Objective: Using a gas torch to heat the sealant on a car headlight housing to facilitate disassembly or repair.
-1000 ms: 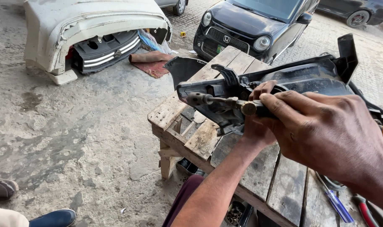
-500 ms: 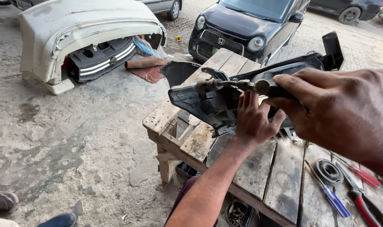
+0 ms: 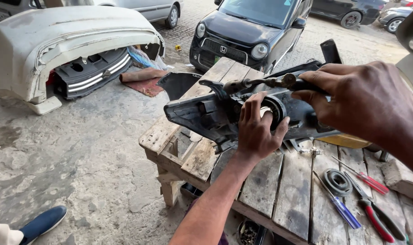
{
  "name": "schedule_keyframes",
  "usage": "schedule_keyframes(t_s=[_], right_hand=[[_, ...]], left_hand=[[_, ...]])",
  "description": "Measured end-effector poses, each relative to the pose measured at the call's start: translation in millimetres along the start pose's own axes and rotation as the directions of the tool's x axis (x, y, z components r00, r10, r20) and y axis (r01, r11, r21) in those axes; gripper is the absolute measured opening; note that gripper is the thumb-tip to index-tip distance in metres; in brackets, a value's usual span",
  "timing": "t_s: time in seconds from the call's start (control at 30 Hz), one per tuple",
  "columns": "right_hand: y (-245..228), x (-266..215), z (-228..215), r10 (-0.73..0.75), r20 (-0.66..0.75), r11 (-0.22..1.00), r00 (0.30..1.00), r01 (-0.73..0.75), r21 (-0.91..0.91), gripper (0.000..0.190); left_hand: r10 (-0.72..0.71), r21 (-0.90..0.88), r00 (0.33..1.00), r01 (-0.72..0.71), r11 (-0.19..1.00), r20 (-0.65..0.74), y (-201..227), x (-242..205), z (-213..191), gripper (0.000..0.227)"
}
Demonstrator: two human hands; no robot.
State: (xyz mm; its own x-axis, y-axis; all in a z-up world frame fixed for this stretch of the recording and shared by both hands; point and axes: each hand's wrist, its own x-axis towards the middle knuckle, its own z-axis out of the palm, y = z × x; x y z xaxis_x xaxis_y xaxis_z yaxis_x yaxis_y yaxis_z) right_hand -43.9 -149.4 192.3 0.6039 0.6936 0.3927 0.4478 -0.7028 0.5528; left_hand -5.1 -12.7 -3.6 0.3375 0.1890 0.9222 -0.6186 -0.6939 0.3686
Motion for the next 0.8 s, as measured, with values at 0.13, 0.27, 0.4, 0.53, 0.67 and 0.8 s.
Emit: schedule_keyframes(t_s=[0.13, 0.27, 0.4, 0.53, 0.67, 0.8], right_hand=[[18, -4, 7, 0.063, 0.038, 0.998, 0.997, -0.062, -0.024, 0.050], [34, -12, 12, 0.048, -0.083, 0.992, 0.995, -0.057, -0.110, 0.049], [52, -24, 14, 0.068, -0.146, 0.988, 0.987, -0.087, -0.129, 0.049], [65, -36, 9, 0.066, -0.153, 0.986, 0.986, -0.088, -0.142, 0.044], [80, -51, 9, 0.088, -0.203, 0.983, 0.975, -0.118, -0.141, 0.039], [90, -67, 7, 0.105, -0.217, 0.980, 0.970, -0.139, -0.145, 0.036]], left_hand=[[0.001, -0.002, 1.000, -0.001, 1.000, 0.005, -2, -2, 2, 0.052], [-0.011, 0.009, 0.999, 0.011, 1.000, 0.031, -8, -3, 8, 0.059], [-0.010, 0.014, 0.998, 0.009, 1.000, 0.054, -11, -1, 9, 0.062], [-0.005, 0.039, 0.998, 0.002, 0.999, 0.069, -14, -3, 10, 0.063], [0.011, 0.072, 0.996, -0.017, 0.997, 0.086, -15, -1, 9, 0.064], [0.022, 0.080, 0.995, -0.029, 0.996, 0.096, -18, -1, 10, 0.065]])
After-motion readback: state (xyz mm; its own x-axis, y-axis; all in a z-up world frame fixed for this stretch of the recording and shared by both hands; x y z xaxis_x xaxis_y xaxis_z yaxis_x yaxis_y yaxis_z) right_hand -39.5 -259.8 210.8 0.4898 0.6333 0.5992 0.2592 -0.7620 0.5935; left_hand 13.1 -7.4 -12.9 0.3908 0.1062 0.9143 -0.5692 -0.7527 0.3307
